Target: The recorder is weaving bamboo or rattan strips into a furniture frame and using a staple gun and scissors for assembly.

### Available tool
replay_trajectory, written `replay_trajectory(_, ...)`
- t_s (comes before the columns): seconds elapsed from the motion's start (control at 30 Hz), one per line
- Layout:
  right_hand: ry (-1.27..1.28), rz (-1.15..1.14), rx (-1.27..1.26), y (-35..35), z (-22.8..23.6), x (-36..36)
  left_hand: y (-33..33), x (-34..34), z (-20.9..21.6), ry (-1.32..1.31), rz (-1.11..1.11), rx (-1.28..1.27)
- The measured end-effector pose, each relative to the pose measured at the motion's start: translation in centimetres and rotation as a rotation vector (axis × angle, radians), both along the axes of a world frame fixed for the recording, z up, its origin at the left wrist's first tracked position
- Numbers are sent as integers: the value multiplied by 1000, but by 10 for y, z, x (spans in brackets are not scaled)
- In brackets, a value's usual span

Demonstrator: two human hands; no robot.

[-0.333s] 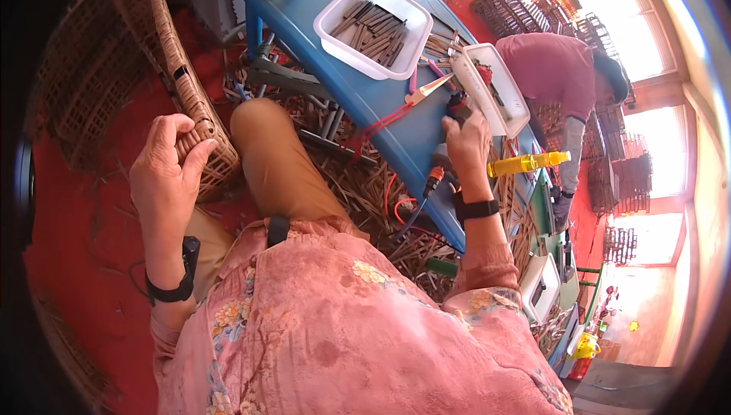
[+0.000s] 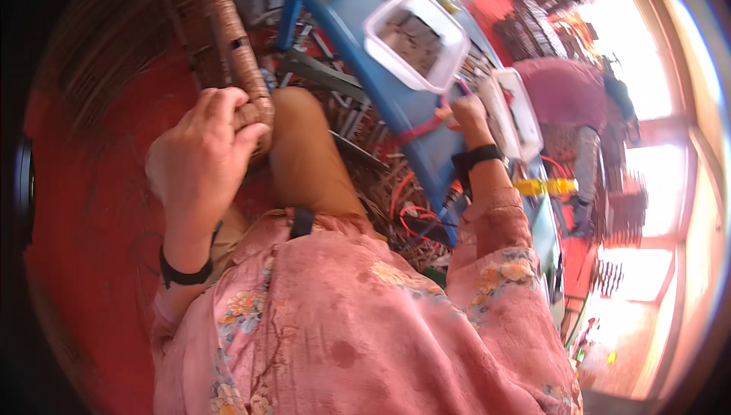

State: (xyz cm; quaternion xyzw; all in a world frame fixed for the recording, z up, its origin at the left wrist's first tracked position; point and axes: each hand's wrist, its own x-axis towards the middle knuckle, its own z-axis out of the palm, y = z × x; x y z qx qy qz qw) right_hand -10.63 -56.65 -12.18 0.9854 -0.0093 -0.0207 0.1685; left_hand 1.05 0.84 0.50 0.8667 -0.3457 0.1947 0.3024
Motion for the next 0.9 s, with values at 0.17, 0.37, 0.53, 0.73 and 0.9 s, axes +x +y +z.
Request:
replay_trajectory(0.17,-458,-1248,1205,85,5,34,25,-2,-2,-3,63,-27)
replay_trajectory(0.37,-594,-1332,1274,80,32,5,18,5,-9,-1,-2,-72)
replay_trajectory(0.53,-876,-859,1388,191,99,-28,16,5,-9,28,5,-13)
replay_trajectory(0.73,-549,-450,1572,329,167,-8,4,3,-7,-8,0,-2)
replay_trajectory(0.9,-262,-376,1682,355,176,6,0,2,-11,20,69,-27)
